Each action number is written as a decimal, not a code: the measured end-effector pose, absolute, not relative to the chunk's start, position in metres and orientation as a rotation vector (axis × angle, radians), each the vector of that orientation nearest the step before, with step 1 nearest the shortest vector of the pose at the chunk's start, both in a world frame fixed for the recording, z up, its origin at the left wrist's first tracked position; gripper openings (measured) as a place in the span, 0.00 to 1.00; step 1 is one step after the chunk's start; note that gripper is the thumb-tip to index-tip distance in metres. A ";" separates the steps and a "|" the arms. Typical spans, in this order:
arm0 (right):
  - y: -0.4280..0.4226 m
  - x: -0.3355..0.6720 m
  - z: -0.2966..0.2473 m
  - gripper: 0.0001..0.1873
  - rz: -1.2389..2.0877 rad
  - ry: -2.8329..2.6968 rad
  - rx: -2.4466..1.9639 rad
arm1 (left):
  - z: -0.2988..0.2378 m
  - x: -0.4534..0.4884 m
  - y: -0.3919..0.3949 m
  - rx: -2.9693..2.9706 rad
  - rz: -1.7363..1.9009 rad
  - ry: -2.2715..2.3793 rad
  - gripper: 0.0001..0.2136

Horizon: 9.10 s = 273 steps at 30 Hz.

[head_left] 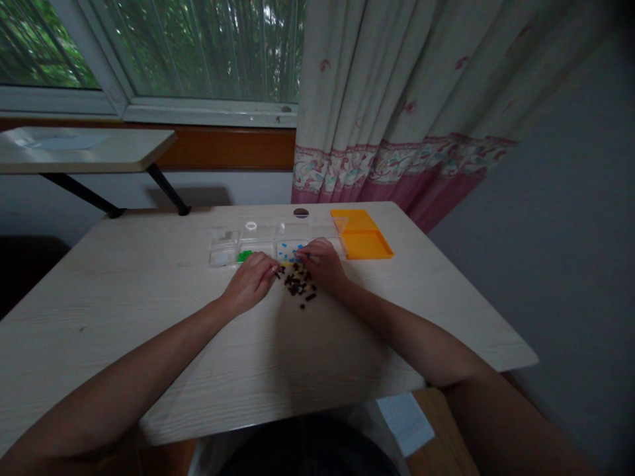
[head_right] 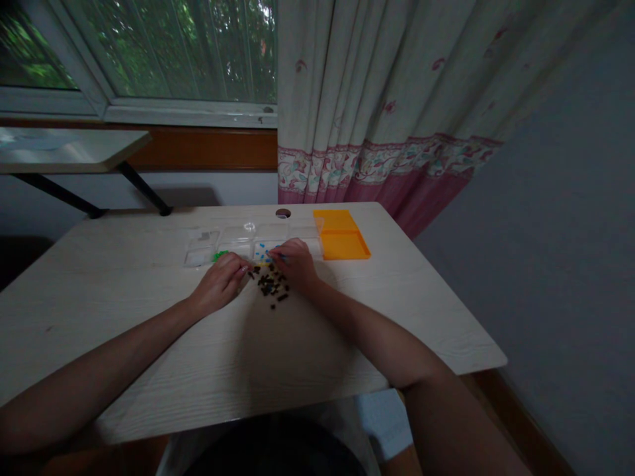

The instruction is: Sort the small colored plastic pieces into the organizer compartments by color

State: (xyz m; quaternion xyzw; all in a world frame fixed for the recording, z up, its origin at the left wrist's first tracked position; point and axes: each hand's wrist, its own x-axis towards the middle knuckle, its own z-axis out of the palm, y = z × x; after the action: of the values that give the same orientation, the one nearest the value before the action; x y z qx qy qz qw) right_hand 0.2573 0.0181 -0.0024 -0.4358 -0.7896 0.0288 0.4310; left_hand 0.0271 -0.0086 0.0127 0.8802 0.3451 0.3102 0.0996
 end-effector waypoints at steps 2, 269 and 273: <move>0.023 0.261 -0.005 0.15 0.049 -1.889 -1.146 | 0.012 0.027 -0.009 2.611 0.902 1.009 0.12; -0.002 0.272 0.007 0.18 0.017 -2.587 -1.017 | 0.003 0.037 -0.016 2.683 0.616 1.341 0.20; -0.005 0.267 0.004 0.16 0.159 -2.542 -0.898 | 0.007 0.038 -0.021 2.731 0.502 1.473 0.20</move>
State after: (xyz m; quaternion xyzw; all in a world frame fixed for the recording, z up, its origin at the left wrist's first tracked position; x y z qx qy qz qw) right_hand 0.2668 -0.0050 0.0043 -0.3246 -0.9184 0.0575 0.2188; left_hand 0.0376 -0.0214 0.0072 0.8688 0.4686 0.1597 -0.0009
